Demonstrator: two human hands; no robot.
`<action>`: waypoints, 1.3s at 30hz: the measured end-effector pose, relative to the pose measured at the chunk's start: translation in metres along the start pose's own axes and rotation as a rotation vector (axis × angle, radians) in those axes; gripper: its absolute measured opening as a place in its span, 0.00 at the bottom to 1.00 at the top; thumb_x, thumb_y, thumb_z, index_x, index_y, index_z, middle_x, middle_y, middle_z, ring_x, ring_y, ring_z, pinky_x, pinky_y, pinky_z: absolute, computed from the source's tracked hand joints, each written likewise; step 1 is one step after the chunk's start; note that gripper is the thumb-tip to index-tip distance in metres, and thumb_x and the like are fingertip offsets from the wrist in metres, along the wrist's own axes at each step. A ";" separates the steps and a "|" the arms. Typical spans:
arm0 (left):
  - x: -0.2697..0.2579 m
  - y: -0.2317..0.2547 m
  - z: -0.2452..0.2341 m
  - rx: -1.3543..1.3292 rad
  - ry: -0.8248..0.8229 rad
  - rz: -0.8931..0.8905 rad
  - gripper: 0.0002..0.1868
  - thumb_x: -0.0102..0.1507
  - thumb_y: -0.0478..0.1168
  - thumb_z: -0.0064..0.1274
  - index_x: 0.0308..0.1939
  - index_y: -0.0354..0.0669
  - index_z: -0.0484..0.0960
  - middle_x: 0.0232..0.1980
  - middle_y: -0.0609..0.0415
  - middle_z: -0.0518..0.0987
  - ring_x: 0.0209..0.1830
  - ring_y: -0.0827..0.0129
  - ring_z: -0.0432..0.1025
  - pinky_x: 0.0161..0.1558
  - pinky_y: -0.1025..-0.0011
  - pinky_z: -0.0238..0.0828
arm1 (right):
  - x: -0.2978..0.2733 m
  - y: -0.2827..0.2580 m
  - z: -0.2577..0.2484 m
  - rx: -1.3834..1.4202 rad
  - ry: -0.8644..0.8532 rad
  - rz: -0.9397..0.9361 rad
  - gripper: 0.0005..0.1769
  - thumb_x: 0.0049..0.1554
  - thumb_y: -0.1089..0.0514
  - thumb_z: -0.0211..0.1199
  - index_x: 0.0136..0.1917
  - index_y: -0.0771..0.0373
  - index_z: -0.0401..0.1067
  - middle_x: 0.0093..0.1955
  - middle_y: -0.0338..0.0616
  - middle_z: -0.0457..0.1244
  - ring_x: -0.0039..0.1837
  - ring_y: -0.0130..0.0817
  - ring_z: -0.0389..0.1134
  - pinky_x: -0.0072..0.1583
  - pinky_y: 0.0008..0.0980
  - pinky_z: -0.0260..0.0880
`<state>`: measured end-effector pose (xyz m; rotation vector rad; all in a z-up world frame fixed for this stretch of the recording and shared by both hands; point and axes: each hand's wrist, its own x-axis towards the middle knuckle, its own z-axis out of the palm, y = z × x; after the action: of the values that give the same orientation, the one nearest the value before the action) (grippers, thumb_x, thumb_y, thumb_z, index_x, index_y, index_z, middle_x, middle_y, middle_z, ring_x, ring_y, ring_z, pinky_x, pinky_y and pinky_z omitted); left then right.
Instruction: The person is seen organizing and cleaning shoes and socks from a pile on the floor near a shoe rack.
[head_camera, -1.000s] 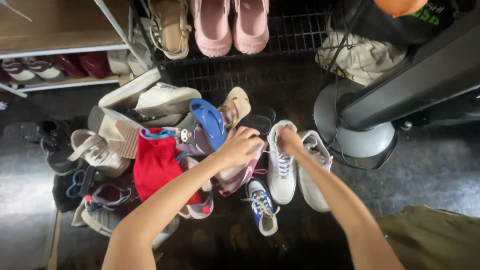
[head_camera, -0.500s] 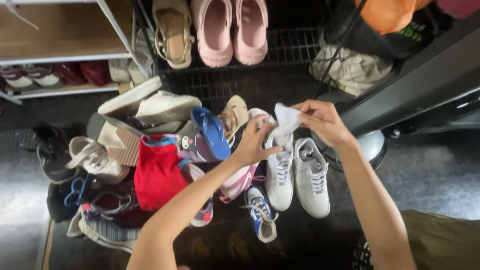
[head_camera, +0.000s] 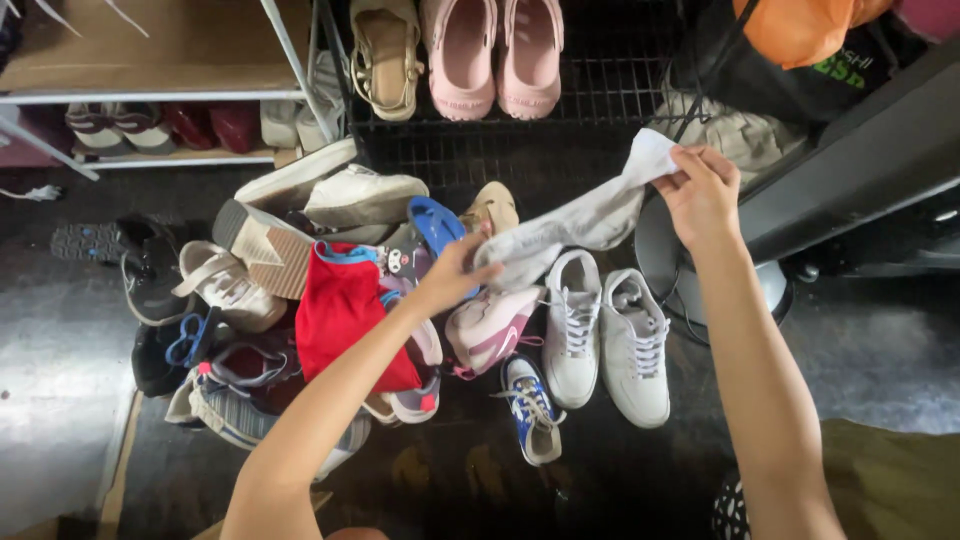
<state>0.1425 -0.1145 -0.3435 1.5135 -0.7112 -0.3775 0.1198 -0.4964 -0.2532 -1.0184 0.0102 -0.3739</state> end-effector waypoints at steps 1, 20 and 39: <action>0.000 0.003 -0.004 0.076 0.050 0.015 0.25 0.63 0.45 0.62 0.58 0.34 0.75 0.49 0.49 0.81 0.50 0.67 0.74 0.55 0.71 0.73 | -0.002 0.000 -0.002 -0.082 0.015 0.039 0.04 0.64 0.69 0.60 0.46 0.65 0.72 0.51 0.48 0.68 0.57 0.41 0.72 0.61 0.46 0.75; -0.015 -0.023 -0.037 0.370 0.282 0.001 0.11 0.61 0.37 0.62 0.44 0.38 0.80 0.37 0.53 0.81 0.31 0.73 0.73 0.34 0.74 0.69 | -0.100 0.103 -0.138 -2.305 -0.679 -0.329 0.17 0.44 0.59 0.68 0.48 0.45 0.81 0.66 0.41 0.61 0.67 0.40 0.59 0.59 0.43 0.60; 0.009 0.031 -0.009 0.418 0.276 0.291 0.16 0.63 0.26 0.51 0.54 0.43 0.79 0.50 0.52 0.77 0.50 0.69 0.71 0.47 0.74 0.70 | -0.033 -0.017 0.023 -1.086 -0.460 -0.129 0.09 0.56 0.76 0.59 0.49 0.69 0.72 0.74 0.49 0.58 0.61 0.35 0.65 0.55 0.29 0.68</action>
<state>0.1487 -0.1120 -0.3103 1.7758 -0.8062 0.2118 0.0876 -0.4754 -0.2324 -2.1706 -0.2964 -0.2276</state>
